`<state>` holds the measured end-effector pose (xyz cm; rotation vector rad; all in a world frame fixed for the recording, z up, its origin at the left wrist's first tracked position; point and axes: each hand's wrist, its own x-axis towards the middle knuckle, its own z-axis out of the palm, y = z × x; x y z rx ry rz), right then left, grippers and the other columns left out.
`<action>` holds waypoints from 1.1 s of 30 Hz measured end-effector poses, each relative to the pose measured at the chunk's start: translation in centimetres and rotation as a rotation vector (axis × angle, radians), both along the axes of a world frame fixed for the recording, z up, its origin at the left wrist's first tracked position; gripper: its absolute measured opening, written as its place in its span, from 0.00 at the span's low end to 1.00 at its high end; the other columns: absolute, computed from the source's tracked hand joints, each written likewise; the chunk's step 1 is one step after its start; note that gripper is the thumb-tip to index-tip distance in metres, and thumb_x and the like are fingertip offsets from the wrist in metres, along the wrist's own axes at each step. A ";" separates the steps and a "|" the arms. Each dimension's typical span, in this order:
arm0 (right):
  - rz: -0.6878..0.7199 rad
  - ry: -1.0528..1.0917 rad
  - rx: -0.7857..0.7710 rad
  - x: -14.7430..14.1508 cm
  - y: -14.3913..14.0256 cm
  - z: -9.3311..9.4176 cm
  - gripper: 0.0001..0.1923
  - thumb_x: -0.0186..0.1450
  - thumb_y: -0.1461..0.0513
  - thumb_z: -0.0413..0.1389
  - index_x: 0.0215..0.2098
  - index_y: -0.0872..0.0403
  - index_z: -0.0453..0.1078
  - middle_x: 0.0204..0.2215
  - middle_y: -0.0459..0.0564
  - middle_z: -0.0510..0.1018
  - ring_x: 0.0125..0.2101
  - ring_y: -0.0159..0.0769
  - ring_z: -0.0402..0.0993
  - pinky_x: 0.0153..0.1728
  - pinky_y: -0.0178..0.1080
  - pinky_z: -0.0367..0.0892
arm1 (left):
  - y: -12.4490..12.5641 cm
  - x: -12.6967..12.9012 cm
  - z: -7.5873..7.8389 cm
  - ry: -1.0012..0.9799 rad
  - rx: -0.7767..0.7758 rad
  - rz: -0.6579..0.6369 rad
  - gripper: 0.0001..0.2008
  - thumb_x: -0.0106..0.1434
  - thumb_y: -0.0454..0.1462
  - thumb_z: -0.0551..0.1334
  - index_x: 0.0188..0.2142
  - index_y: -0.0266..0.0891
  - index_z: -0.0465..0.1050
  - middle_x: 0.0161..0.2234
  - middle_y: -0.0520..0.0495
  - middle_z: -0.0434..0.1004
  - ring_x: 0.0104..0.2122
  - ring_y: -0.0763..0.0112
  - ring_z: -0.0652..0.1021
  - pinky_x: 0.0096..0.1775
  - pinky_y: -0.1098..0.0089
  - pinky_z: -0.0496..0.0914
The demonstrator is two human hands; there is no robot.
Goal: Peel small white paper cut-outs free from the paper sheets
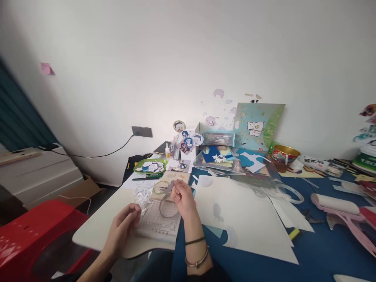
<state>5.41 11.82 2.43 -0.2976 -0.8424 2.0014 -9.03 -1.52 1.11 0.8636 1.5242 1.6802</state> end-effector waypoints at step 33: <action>-0.607 -1.308 1.247 -8.2 -13.7 -2.7 0.09 0.61 0.61 0.54 0.41 0.51 0.67 0.63 0.53 0.58 0.63 0.49 0.50 0.53 0.52 0.57 | -1.7 -3.6 -0.9 -1.107 0.440 -0.548 0.39 0.62 0.58 0.46 0.67 0.41 0.44 0.66 0.42 0.50 0.65 0.52 0.50 0.62 0.49 0.46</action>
